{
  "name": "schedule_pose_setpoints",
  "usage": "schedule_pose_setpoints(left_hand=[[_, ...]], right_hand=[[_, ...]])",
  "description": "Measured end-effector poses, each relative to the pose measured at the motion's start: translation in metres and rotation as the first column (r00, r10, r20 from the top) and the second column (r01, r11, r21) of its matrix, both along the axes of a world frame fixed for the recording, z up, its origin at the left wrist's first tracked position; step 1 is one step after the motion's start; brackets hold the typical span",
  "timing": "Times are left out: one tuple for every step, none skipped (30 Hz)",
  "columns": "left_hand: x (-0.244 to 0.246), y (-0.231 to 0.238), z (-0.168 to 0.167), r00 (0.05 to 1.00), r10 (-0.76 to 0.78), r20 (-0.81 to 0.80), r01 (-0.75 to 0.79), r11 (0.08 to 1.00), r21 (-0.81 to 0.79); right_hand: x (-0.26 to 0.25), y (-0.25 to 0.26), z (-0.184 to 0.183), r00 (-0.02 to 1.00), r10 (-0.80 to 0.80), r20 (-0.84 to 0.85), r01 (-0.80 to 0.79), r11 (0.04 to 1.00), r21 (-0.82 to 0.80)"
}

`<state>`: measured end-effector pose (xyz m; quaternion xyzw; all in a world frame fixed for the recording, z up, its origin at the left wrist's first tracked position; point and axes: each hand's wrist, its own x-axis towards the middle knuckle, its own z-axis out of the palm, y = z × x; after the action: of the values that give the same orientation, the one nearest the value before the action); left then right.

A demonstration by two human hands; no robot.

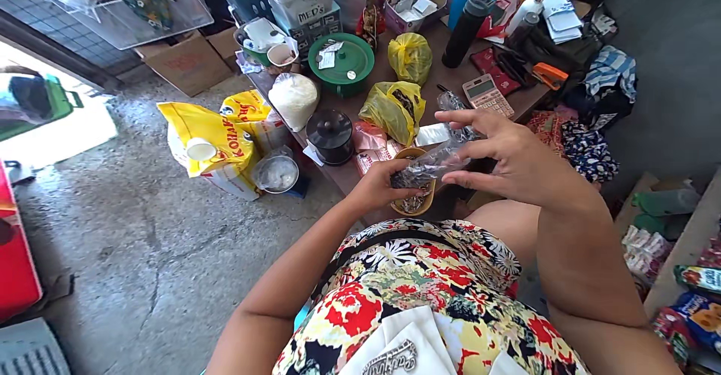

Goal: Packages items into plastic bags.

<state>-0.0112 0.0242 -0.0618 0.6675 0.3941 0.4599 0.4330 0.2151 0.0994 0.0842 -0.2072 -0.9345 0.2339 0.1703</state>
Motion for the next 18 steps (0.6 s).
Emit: schedule_pose_setpoints(left_hand=[[-0.001, -0.001, 0.000, 1.000, -0.002, -0.017, 0.002, 1.000, 0.000], [-0.002, -0.003, -0.001, 0.999, -0.005, -0.035, 0.005, 1.000, -0.001], [-0.003, -0.003, -0.002, 0.999, -0.004, -0.041, 0.004, 1.000, -0.002], [-0.004, -0.004, -0.004, 0.999, -0.001, -0.038, 0.001, 1.000, -0.002], [-0.005, -0.005, -0.007, 1.000, 0.001, -0.031, -0.001, 1.000, -0.002], [-0.008, -0.006, -0.009, 1.000, 0.004, -0.025, -0.005, 1.000, -0.009], [-0.011, -0.007, -0.012, 1.000, 0.013, -0.022, -0.014, 1.000, -0.024], [-0.015, -0.010, -0.015, 0.999, 0.027, -0.025, -0.028, 0.998, -0.049], [-0.020, -0.014, -0.018, 0.999, 0.044, -0.026, -0.046, 0.996, -0.078], [-0.025, -0.018, -0.022, 0.998, 0.060, -0.022, -0.062, 0.992, -0.109], [-0.031, -0.022, -0.027, 0.997, 0.077, -0.021, -0.079, 0.986, -0.146], [-0.035, -0.027, -0.030, 0.995, 0.090, -0.033, -0.095, 0.977, -0.189], [-0.040, -0.031, -0.033, 0.994, 0.092, -0.052, -0.101, 0.968, -0.230], [-0.043, -0.034, -0.037, 0.994, 0.082, -0.074, -0.098, 0.961, -0.257], [-0.045, -0.036, -0.040, 0.993, 0.069, -0.099, -0.094, 0.956, -0.277], [-0.046, -0.039, -0.043, 0.990, 0.067, -0.127, -0.102, 0.951, -0.291], [-0.046, -0.041, -0.047, 0.985, 0.079, -0.152, -0.123, 0.944, -0.305], [-0.045, -0.044, -0.049, 0.981, 0.099, -0.169, -0.150, 0.934, -0.324]], right_hand=[[-0.001, 0.001, -0.001, 0.999, -0.001, 0.033, 0.001, 1.000, -0.009], [-0.003, 0.001, -0.003, 0.998, 0.003, 0.061, -0.002, 1.000, -0.014], [-0.004, 0.001, -0.005, 0.996, 0.008, 0.085, -0.006, 1.000, -0.020], [-0.006, 0.001, -0.007, 0.996, 0.018, 0.088, -0.016, 0.999, -0.030], [-0.007, 0.001, -0.008, 0.998, 0.032, 0.060, -0.029, 0.999, -0.043], [-0.007, 0.002, -0.009, 0.999, 0.039, 0.010, -0.038, 0.997, -0.068], [-0.007, 0.004, -0.009, 0.997, 0.037, -0.063, -0.043, 0.994, -0.096], [-0.008, 0.005, -0.010, 0.991, 0.012, -0.136, -0.028, 0.992, -0.122], [-0.008, 0.007, -0.015, 0.982, -0.042, -0.182, 0.017, 0.991, -0.134], [-0.008, 0.009, -0.026, 0.978, -0.106, -0.179, 0.083, 0.988, -0.131], [-0.009, 0.010, -0.044, 0.980, -0.163, -0.116, 0.148, 0.981, -0.129], [-0.011, 0.010, -0.067, 0.980, -0.200, 0.015, 0.200, 0.968, -0.149], [-0.016, 0.009, -0.093, 0.960, -0.206, 0.189, 0.241, 0.953, -0.184], [-0.021, 0.008, -0.120, 0.912, -0.178, 0.371, 0.267, 0.942, -0.205], [-0.026, 0.006, -0.144, 0.838, -0.132, 0.529, 0.273, 0.942, -0.198], [-0.030, 0.004, -0.166, 0.762, -0.088, 0.642, 0.255, 0.952, -0.172], [-0.032, 0.004, -0.183, 0.698, -0.062, 0.714, 0.226, 0.965, -0.136], [-0.034, 0.003, -0.197, 0.654, -0.053, 0.754, 0.197, 0.975, -0.103]])
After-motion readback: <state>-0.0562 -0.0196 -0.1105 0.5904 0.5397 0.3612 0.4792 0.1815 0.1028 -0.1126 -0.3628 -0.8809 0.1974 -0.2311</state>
